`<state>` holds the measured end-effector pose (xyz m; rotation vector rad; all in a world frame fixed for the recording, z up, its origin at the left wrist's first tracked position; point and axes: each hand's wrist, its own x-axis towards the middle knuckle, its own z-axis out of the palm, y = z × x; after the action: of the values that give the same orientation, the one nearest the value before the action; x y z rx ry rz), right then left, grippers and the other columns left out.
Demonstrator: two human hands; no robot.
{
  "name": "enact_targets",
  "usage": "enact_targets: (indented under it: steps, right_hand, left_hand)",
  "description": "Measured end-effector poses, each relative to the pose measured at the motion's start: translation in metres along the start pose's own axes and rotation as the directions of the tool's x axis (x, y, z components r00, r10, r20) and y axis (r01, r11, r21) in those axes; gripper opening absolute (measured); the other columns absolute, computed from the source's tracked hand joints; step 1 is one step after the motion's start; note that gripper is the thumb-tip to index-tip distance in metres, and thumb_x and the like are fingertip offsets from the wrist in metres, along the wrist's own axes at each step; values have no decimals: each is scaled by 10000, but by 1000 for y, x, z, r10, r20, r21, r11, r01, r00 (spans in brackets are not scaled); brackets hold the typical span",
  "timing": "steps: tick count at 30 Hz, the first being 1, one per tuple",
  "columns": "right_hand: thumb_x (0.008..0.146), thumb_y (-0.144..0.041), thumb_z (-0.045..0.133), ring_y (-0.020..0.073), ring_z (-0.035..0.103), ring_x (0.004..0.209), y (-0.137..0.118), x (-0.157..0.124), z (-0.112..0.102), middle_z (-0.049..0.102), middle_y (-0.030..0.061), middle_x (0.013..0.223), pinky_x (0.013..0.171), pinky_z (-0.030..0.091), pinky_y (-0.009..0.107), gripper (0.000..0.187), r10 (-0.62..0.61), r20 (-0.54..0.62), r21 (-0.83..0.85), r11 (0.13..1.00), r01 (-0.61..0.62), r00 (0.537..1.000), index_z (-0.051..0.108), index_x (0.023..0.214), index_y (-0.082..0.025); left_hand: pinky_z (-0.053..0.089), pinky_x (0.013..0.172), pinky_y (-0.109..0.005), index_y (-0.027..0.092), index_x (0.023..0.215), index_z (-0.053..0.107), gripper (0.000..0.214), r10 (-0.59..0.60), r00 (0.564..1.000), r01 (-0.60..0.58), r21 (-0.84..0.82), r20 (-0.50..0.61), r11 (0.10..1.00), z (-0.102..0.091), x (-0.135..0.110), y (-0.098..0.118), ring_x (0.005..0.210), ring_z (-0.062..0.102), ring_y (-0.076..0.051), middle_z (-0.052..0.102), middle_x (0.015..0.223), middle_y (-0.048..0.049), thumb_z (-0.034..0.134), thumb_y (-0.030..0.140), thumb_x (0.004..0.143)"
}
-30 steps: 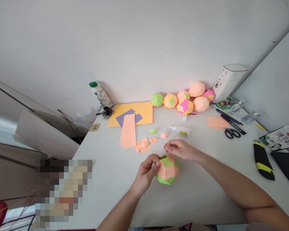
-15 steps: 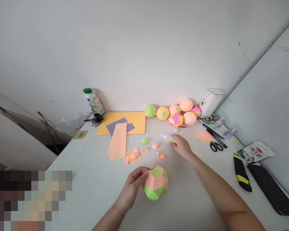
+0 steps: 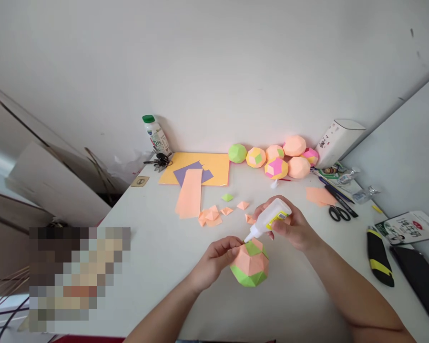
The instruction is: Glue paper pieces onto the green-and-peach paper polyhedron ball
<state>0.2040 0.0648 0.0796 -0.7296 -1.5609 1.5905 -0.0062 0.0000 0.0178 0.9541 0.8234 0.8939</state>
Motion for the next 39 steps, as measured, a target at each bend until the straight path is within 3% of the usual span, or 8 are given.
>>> enact_targets:
  steps: [8, 15, 27, 39]
  right_hand:
    - [791, -412, 699, 172, 596, 766, 3, -6, 17, 640, 38, 922, 664, 484, 314, 307, 53, 54, -77, 996, -49, 997, 506, 943, -228]
    - [787, -360, 710, 182, 589, 779, 5, -7, 21, 631, 27, 874, 707, 474, 327, 270, -17, 84, -164, 986, 31, 996, 531, 936, -224]
    - [815, -350, 684, 201, 585, 891, 5, -7, 21, 632, 50, 959, 838, 461, 364, 247, -93, 135, -196, 973, 119, 986, 617, 1022, -232]
    - [817, -330, 691, 176, 579, 801, 8, -6, 21, 629, 47, 888, 727, 468, 321, 231, -108, 160, -102, 987, 125, 981, 601, 982, -195]
  left_hand:
    - [379, 654, -253, 166, 826, 677, 307, -27, 998, 27, 7, 51, 1000, -2, 0, -6, 704, 490, -143, 621, 846, -56, 628, 469, 815]
    - [409, 714, -291, 172, 836, 707, 308, -64, 997, 65, -17, 46, 998, -4, 0, -9, 780, 566, -182, 684, 910, -72, 641, 470, 802]
    - [393, 692, -276, 172, 796, 715, 279, -75, 996, 78, -82, 42, 994, -2, 1, -9, 731, 560, -159, 675, 784, -41, 687, 448, 771]
    - [384, 684, -235, 159, 789, 711, 230, -54, 995, 63, -117, 82, 991, -3, 1, -9, 713, 527, -127, 634, 729, -17, 665, 382, 817]
